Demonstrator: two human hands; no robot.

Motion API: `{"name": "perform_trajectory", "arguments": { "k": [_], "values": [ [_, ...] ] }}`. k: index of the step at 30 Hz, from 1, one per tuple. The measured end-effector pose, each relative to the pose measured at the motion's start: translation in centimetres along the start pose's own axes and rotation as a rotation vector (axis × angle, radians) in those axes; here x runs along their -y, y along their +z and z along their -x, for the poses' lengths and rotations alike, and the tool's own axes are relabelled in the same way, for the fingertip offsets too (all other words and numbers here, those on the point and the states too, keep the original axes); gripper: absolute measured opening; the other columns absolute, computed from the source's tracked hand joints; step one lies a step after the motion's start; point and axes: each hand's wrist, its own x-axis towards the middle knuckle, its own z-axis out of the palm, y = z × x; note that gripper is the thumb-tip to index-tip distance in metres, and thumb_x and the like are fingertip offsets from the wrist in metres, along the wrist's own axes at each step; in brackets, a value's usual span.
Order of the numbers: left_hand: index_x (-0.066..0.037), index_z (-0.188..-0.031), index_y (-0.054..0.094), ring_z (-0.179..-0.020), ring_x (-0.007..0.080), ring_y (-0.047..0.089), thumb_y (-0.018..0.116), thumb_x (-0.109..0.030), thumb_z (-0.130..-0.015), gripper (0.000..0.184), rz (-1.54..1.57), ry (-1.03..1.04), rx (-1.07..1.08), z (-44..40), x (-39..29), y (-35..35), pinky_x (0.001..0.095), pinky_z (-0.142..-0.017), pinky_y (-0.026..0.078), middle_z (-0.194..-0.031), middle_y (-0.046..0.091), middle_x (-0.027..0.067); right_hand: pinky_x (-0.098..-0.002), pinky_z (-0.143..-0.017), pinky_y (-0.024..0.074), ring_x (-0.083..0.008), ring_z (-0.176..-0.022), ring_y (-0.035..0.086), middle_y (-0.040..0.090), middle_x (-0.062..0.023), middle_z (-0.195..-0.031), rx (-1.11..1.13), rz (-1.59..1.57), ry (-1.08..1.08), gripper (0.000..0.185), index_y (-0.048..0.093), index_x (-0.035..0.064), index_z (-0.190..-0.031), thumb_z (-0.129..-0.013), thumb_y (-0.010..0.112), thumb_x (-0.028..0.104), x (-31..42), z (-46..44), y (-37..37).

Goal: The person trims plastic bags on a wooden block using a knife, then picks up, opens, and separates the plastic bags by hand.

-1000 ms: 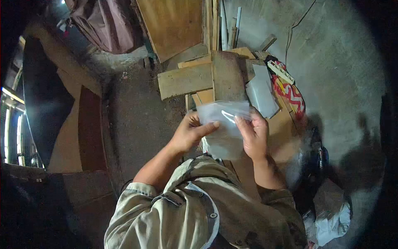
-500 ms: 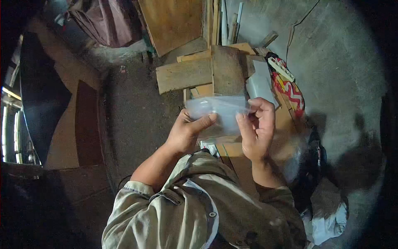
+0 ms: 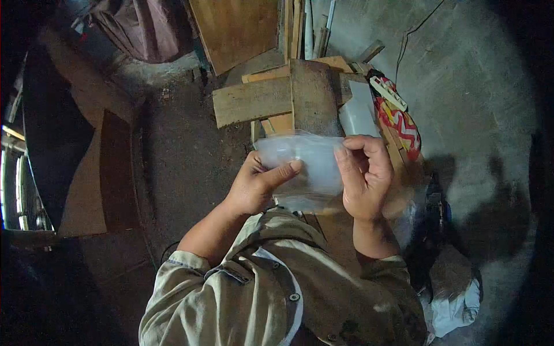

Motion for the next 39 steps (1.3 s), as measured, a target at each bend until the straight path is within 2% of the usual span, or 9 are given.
{"name": "perform_trajectory", "arguments": {
  "k": [6, 8, 12, 16, 23, 27, 31, 36, 39],
  "values": [
    [0.001, -0.104, 0.062, -0.086, 0.0123, 0.058, 0.064, -0.016, -0.088, 0.024, 0.003, -0.042, 0.035, -0.1, 0.2, -0.6, 0.0294, -0.080, 0.047, -0.093, 0.064, 0.0046, -0.0191, -0.063, 0.0427, -0.0040, -0.072, 0.051, 0.059, -0.0027, -0.088, 0.023, 0.036, -0.114, 0.015, 0.057, -0.0026, -0.100, -0.086, 0.061, -0.001, 0.2, -0.5, 0.1],
    [0.001, -0.103, 0.062, -0.085, 0.0122, 0.058, 0.064, -0.016, -0.088, 0.023, -0.008, -0.031, 0.024, -0.1, 0.2, -0.5, 0.0294, -0.079, 0.047, -0.094, 0.064, 0.0048, -0.0189, -0.065, 0.0424, -0.0035, -0.073, 0.051, 0.059, -0.0016, -0.086, 0.048, 0.008, 0.060, 0.014, 0.057, -0.0021, -0.100, -0.088, 0.060, 0.001, 0.9, -0.5, -0.2],
    [0.001, -0.103, 0.062, -0.086, 0.0125, 0.058, 0.063, -0.017, -0.088, 0.023, -0.003, -0.034, 0.041, -0.2, 0.0, -0.5, 0.0293, -0.079, 0.047, -0.094, 0.064, 0.0047, -0.0169, -0.065, 0.0397, -0.0017, -0.072, 0.048, 0.056, 0.0020, -0.082, 0.030, -0.023, 0.136, 0.009, 0.056, -0.0002, -0.097, -0.091, 0.058, 0.006, 0.2, -0.7, 0.0],
    [0.001, -0.104, 0.061, -0.086, 0.0127, 0.059, 0.064, -0.016, -0.087, 0.024, -0.056, -0.073, 0.034, -0.2, -0.1, -0.6, 0.0291, -0.080, 0.047, -0.094, 0.064, 0.0047, -0.0178, -0.064, 0.0387, -0.0025, -0.070, 0.044, 0.048, 0.0038, -0.078, 0.059, -0.088, 0.179, 0.010, 0.052, 0.0010, -0.097, -0.093, 0.055, 0.009, 0.1, -0.6, 0.3],
    [0.000, -0.102, 0.062, -0.085, 0.0121, 0.058, 0.063, -0.018, -0.088, 0.023, -0.090, -0.051, -0.004, -0.1, 0.2, -0.3, 0.0285, -0.079, 0.046, -0.094, 0.064, 0.0043, -0.0175, -0.064, 0.0381, -0.0024, -0.072, 0.044, 0.050, 0.0031, -0.082, 0.083, -0.126, 0.204, 0.011, 0.052, 0.0000, -0.100, -0.094, 0.053, 0.009, 0.2, -0.3, 1.1],
    [0.001, -0.103, 0.062, -0.084, 0.0117, 0.057, 0.063, -0.021, -0.089, 0.026, -0.131, -0.047, 0.009, 0.2, -0.2, -0.6, 0.0283, -0.077, 0.046, -0.092, 0.064, 0.0040, -0.0167, -0.064, 0.0393, -0.0015, -0.072, 0.047, 0.060, -0.0002, -0.089, 0.112, -0.152, 0.234, 0.014, 0.059, -0.0023, -0.102, -0.093, 0.055, 0.008, 0.2, -0.7, 0.5],
    [0.001, -0.104, 0.062, -0.083, 0.0116, 0.057, 0.062, -0.022, -0.089, 0.027, -0.161, -0.026, 0.036, 0.2, -0.1, -0.7, 0.0281, -0.077, 0.046, -0.091, 0.064, 0.0039, -0.0227, -0.083, 0.0429, -0.0084, -0.088, 0.057, 0.065, -0.0092, -0.102, 0.083, -0.146, 0.314, 0.013, 0.060, -0.0032, -0.099, -0.089, 0.058, 0.006, 0.1, -0.8, 0.2],
    [0.002, -0.104, 0.062, -0.083, 0.0106, 0.056, 0.061, -0.021, -0.090, 0.027, -0.182, 0.008, 0.040, 0.2, 0.3, -0.9, 0.0273, -0.077, 0.046, -0.092, 0.064, 0.0031, -0.0241, -0.080, 0.0440, -0.0095, -0.083, 0.057, 0.065, -0.0113, -0.098, 0.037, -0.282, 0.289, 0.013, 0.058, -0.0004, -0.089, -0.084, 0.067, 0.008, -0.3, -0.8, 0.4],
    [0.002, -0.104, 0.062, -0.083, 0.0102, 0.056, 0.062, -0.020, -0.090, 0.026, -0.148, -0.008, 0.049, 0.2, 0.3, -1.0, 0.0271, -0.077, 0.046, -0.092, 0.064, 0.0031, -0.0253, -0.082, 0.0437, -0.0113, -0.085, 0.058, 0.065, -0.0123, -0.099, 0.047, -0.296, 0.306, 0.012, 0.058, -0.0004, -0.090, -0.086, 0.064, 0.009, -0.4, -0.8, 0.5]
  ]
}}
